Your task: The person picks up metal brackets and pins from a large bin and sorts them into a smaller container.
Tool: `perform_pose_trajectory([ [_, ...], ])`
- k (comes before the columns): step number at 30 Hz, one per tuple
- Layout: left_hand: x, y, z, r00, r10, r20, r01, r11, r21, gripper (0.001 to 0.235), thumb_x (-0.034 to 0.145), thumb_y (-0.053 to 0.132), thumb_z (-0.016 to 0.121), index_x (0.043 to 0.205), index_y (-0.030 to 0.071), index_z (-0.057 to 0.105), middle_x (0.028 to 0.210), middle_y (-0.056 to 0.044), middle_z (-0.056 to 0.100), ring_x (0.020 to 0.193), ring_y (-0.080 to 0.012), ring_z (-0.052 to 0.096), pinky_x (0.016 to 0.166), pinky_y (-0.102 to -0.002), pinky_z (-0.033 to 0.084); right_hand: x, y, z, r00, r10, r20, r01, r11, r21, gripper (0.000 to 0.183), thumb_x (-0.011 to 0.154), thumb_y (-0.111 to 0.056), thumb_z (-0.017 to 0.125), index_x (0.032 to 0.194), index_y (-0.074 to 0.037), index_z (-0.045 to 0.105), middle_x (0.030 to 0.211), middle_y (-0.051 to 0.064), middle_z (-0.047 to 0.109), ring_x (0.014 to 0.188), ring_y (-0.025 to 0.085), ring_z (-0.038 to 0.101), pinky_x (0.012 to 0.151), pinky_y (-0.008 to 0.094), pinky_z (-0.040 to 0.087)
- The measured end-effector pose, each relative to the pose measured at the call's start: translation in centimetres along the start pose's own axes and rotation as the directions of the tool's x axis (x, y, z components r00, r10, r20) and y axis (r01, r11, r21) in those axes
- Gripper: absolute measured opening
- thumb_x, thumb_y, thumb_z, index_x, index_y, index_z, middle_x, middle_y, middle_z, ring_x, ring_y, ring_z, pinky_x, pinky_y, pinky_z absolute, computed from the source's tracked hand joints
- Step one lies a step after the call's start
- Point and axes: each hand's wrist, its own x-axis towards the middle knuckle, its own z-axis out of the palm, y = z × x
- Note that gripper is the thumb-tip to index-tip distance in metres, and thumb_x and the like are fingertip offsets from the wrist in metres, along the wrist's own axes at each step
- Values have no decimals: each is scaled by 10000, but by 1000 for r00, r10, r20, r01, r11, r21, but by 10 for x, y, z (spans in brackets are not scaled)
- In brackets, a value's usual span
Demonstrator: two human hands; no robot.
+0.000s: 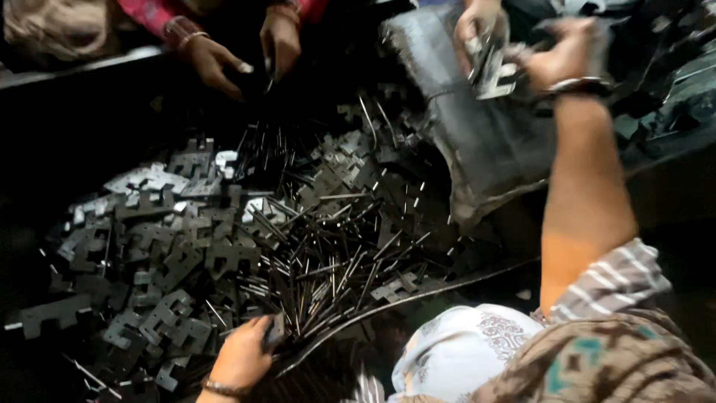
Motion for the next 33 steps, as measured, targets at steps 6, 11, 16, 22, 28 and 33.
perform_pose_trajectory([
  [6, 37, 34, 0, 975, -24, 220, -50, 945, 324, 276, 760, 97, 672, 1036, 94, 667, 1028, -147, 694, 1005, -355, 683, 883, -470, 559, -80, -137, -106, 786, -42, 616, -391, 739, 549, 168, 921, -192, 705, 1053, -101, 751, 982, 71, 773, 842, 166, 796, 698, 299, 644],
  [11, 46, 34, 5, 974, 22, 226, -126, 881, 455, 141, 872, 116, 623, 989, 135, 697, 1019, -112, 720, 983, -318, 712, 851, -491, 564, -178, -165, 9, -17, -126, 992, -45, 991, 125, 686, 762, -409, 856, 1338, -102, 644, 1293, 165, 696, 1208, 321, 660, 1051, 419, 525],
  [16, 38, 34, -19, 915, -90, 394, -40, 950, 310, 563, 686, 167, 774, 1235, 158, 647, 976, -170, 720, 960, -363, 704, 833, -487, 568, -261, -75, 72, -148, 93, 985, 365, 931, -33, 766, 785, -582, 788, 1371, -111, 643, 1452, 171, 575, 1369, 334, 521, 1156, 425, 417],
  [22, 32, 39, -17, 931, -144, 334, 22, 940, 341, 422, 784, 35, 681, 1197, 108, 629, 1013, -156, 737, 993, -359, 698, 872, -461, 566, -339, -4, 129, -100, 217, 971, 182, 964, -197, 843, 826, -609, 741, 1453, -100, 500, 1547, 179, 401, 1439, 359, 353, 1167, 479, 307],
  [28, 41, 18, -9, 987, -154, 34, 126, 638, -760, 175, 1017, 108, 632, 1152, 15, 694, 1010, -170, 716, 885, -335, 691, 825, -429, 521, -326, 2, 126, 6, 301, 954, 42, 953, -301, 674, 860, -471, 692, 1397, -85, 561, 1443, 161, 488, 1338, 323, 428, 1088, 456, 373],
  [33, 33, 32, -17, 928, -283, 244, 83, -480, -873, 249, 1048, 276, 599, 1148, 49, 586, 996, -105, 672, 912, -244, 651, 822, -436, 576, -296, -13, 91, 72, 274, 959, -13, 962, -274, 598, 812, -322, 729, 1339, -71, 601, 1288, 121, 577, 1182, 257, 512, 983, 403, 446],
])
